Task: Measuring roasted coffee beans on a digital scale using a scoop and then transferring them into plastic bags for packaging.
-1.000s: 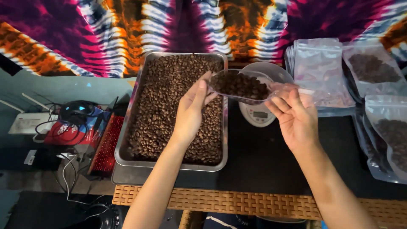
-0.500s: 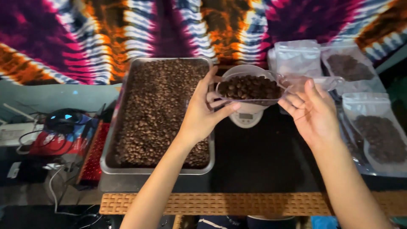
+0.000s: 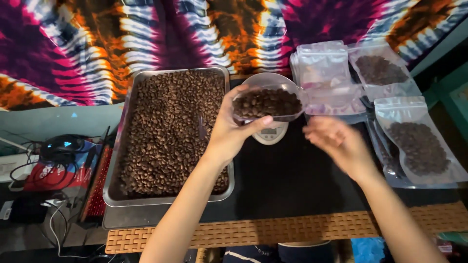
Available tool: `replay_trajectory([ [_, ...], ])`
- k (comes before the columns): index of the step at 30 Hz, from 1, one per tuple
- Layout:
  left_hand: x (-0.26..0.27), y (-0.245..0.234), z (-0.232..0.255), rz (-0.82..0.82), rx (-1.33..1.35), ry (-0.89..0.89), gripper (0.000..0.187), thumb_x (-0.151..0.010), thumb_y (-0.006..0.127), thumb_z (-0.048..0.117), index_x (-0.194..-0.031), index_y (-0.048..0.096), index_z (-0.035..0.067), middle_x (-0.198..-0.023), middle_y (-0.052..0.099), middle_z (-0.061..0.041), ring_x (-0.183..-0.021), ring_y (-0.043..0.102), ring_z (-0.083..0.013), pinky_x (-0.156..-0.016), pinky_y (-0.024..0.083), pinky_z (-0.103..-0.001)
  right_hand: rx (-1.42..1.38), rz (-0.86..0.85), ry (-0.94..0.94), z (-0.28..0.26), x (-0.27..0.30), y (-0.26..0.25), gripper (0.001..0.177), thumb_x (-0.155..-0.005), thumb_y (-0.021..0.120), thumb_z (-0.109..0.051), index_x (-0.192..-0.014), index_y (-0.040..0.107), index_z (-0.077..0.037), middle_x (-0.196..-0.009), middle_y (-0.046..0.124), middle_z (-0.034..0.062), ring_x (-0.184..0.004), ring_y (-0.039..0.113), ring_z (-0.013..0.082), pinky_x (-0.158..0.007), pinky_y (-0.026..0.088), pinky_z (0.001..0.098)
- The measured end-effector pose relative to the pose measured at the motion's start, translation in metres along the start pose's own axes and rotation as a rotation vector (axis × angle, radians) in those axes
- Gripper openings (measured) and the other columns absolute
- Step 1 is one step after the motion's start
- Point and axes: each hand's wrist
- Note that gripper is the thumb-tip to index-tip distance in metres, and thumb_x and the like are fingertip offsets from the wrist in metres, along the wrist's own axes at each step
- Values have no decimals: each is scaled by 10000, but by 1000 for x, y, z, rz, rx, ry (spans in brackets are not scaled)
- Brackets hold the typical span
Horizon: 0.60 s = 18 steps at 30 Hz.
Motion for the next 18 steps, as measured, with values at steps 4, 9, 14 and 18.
replay_trajectory([
  [4,1,-9,-6,4,53,-3,951,-721,913,-9,-1501,373,36,-1420,534,-205,-1195,633,-302,-930,628,-400,907,-142,-311,30,13,-4,281,-875,786,-187,-1155,771,-165,-1135,765,69,-1084,722,257,-883,615,400],
  [9,7,-9,-3,-16,30,4,900,-737,904,-9,-1475,390,30,-1469,492,-217,-1234,626,-357,-928,629,-412,1068,-156,-357,35,23,4,151,-943,717,-171,-1078,783,-152,-1042,758,31,-1042,722,208,-857,620,339],
  [14,11,-4,2,-8,5,-3,889,-735,909,12,-1454,387,30,-1476,505,-204,-1236,632,-357,-897,625,-376,964,-72,-357,8,22,17,141,-934,743,-137,-1065,791,-161,-951,783,46,-882,758,201,-715,636,306],
  [18,15,2,3,14,4,-60,905,-703,921,17,-1440,395,17,-1453,529,-189,-1229,624,-307,-916,616,-360,295,120,-93,-28,17,13,231,-847,835,-83,-1064,771,-40,-964,788,121,-814,752,160,-762,610,266],
])
Point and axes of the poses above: each hand's wrist, its own x-axis away from the middle knuckle, its own y-axis out of the palm, z = x × y
